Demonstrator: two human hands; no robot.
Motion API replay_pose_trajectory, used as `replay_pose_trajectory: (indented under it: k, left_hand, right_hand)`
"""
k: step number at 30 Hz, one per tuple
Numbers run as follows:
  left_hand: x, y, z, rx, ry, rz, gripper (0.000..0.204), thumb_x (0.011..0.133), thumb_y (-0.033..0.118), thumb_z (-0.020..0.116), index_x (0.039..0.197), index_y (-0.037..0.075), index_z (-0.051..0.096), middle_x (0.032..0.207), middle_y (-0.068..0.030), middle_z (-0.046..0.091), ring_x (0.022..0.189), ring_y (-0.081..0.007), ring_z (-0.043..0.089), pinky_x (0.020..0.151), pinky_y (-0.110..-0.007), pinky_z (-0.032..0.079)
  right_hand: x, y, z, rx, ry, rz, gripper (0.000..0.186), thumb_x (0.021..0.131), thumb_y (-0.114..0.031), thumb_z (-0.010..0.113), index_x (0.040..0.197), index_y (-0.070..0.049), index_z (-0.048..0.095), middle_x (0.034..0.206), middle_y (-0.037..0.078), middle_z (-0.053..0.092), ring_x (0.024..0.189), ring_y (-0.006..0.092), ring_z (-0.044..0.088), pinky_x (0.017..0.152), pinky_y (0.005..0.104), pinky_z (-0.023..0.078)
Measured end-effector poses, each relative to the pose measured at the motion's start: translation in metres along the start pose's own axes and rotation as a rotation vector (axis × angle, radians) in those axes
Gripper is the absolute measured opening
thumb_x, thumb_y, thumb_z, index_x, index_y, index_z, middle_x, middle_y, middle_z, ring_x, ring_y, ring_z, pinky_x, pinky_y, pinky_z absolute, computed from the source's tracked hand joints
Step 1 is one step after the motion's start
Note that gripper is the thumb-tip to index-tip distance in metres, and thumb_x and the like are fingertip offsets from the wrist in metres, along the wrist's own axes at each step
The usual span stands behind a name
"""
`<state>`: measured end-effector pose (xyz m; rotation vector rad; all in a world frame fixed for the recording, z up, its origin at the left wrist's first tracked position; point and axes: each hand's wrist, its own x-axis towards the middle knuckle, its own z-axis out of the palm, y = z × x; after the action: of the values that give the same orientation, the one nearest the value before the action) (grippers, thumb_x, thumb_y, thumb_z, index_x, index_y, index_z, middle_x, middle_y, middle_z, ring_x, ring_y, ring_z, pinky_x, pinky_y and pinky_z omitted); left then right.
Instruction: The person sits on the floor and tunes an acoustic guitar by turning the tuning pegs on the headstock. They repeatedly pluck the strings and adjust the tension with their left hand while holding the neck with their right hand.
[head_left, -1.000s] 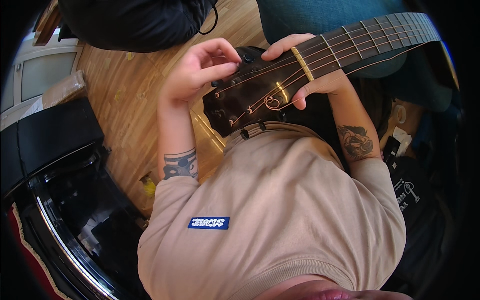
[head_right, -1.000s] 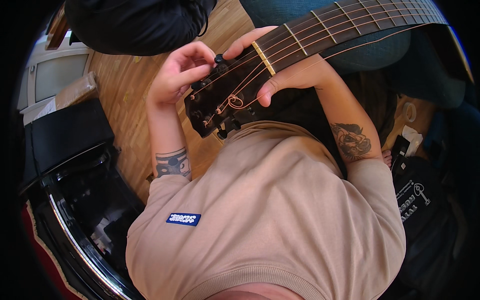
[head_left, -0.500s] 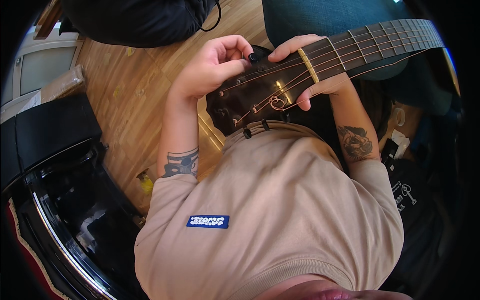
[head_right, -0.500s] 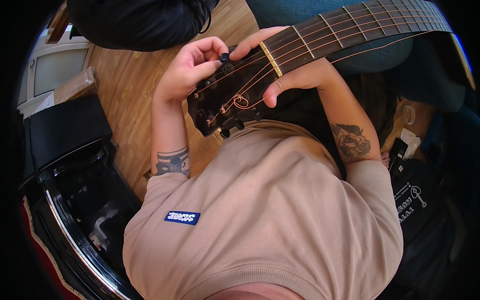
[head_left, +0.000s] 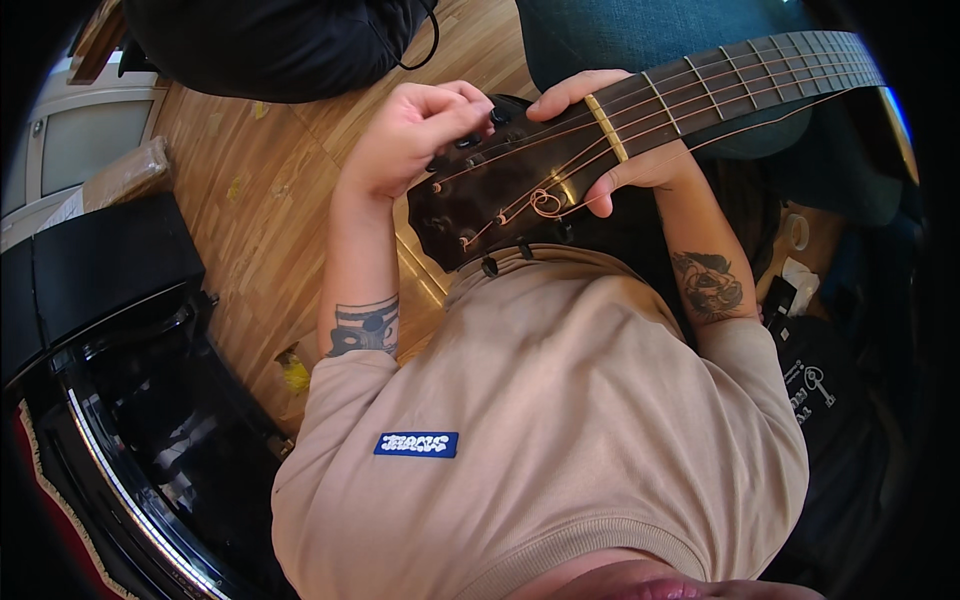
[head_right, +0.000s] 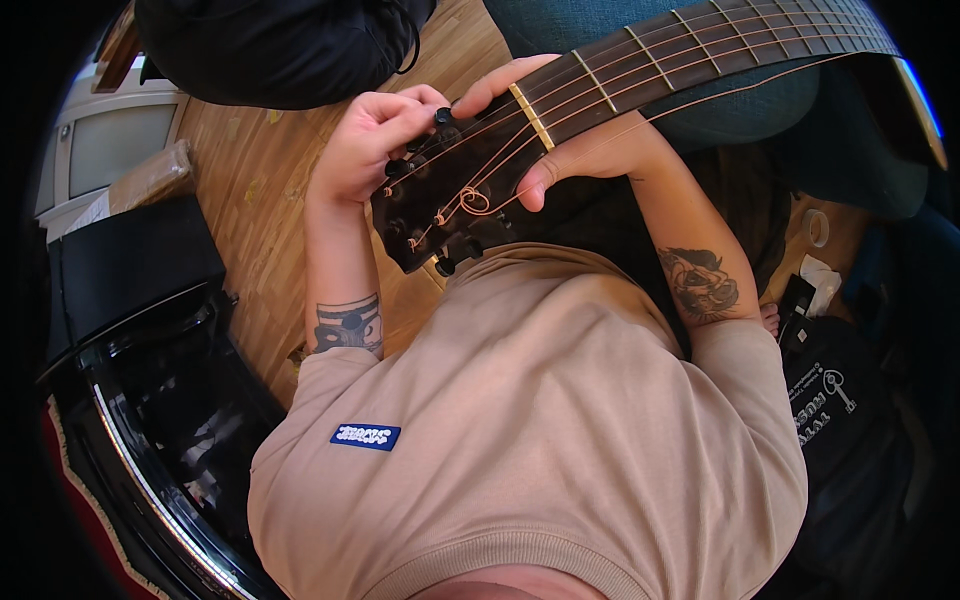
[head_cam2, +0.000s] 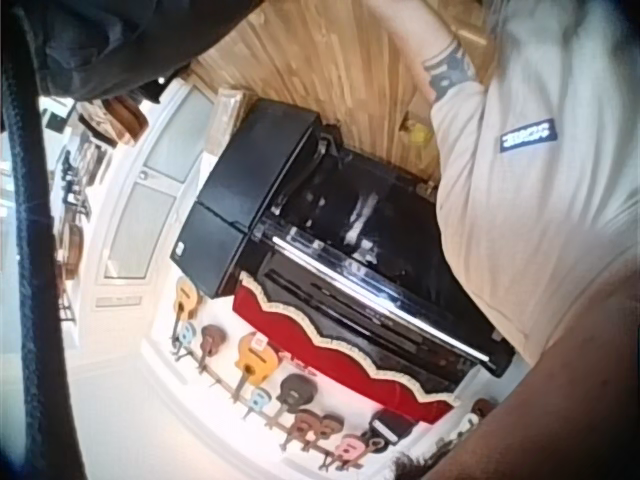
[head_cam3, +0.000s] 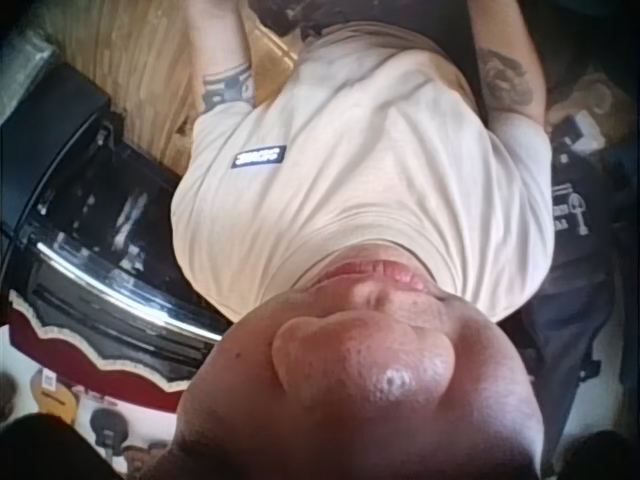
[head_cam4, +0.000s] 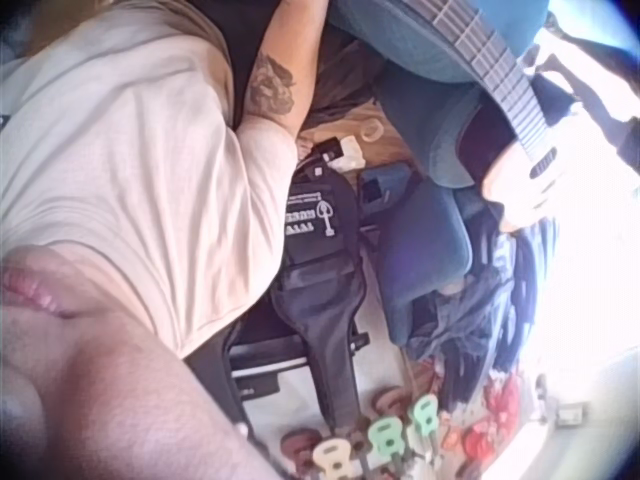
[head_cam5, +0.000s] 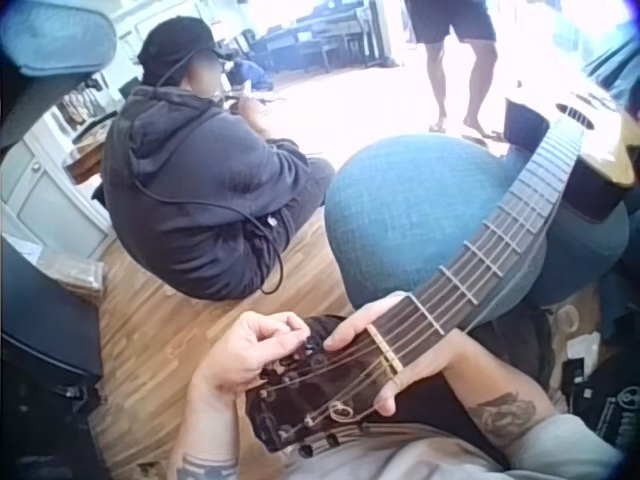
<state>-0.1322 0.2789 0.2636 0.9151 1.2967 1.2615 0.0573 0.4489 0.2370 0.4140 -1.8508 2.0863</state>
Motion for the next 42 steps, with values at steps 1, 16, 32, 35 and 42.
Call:
replay_pose_trajectory:
  k: [1, 16, 32, 35, 42]
  left_hand:
    - [-0.002, -0.001, -0.004, -0.075, -0.043, 0.042, 0.017, 0.087, 0.017, 0.069, 0.085, 0.001, 0.064, 0.092, -0.0078, 0.066, 0.080, -0.0097, 0.060, 0.070, -0.022, 0.046]
    - [-0.002, -0.005, -0.015, -0.199, -0.211, 0.149, 0.034, 0.080, 0.006, 0.075, 0.108, 0.002, 0.057, 0.089, -0.0054, 0.067, 0.089, -0.0111, 0.063, 0.078, -0.022, 0.049]
    - [-0.012, 0.007, -0.012, -0.108, -0.102, 0.088, 0.022, 0.084, 0.004, 0.069, 0.103, 0.003, 0.058, 0.090, -0.0033, 0.064, 0.089, -0.0097, 0.062, 0.081, -0.021, 0.050]
    - [-0.006, -0.007, -0.012, -0.115, -0.107, 0.085, 0.020, 0.085, 0.005, 0.070, 0.102, 0.003, 0.059, 0.085, -0.0006, 0.064, 0.086, -0.0073, 0.061, 0.077, -0.020, 0.049]
    - [0.002, -0.004, 0.000, -0.107, -0.125, 0.004, 0.014, 0.088, 0.009, 0.067, 0.098, 0.001, 0.061, 0.085, 0.0018, 0.063, 0.080, -0.0035, 0.059, 0.070, -0.021, 0.047]
  right_hand:
    - [0.000, -0.002, 0.002, 0.021, 0.009, 0.019, 0.080, 0.051, -0.026, 0.094, 0.118, 0.001, 0.061, 0.111, 0.011, 0.066, 0.100, 0.0198, 0.066, 0.084, 0.0303, 0.057]
    - [0.002, -0.004, 0.001, -0.030, 0.006, 0.010, 0.078, 0.051, -0.026, 0.095, 0.117, 0.000, 0.062, 0.108, 0.010, 0.067, 0.098, 0.0193, 0.066, 0.084, 0.0296, 0.056]
    - [0.001, -0.004, 0.006, 0.015, 0.092, 0.031, 0.080, 0.050, -0.025, 0.095, 0.117, 0.001, 0.061, 0.112, 0.011, 0.066, 0.100, 0.0190, 0.066, 0.086, 0.0300, 0.056]
    - [0.000, -0.006, 0.002, 0.092, 0.036, 0.087, 0.080, 0.050, -0.025, 0.095, 0.118, 0.001, 0.060, 0.112, 0.011, 0.066, 0.101, 0.0188, 0.066, 0.086, 0.0298, 0.056]
    - [-0.001, -0.004, 0.003, 0.019, 0.041, 0.050, 0.080, 0.052, -0.024, 0.095, 0.118, 0.001, 0.060, 0.111, 0.012, 0.066, 0.100, 0.0188, 0.066, 0.086, 0.0295, 0.056]
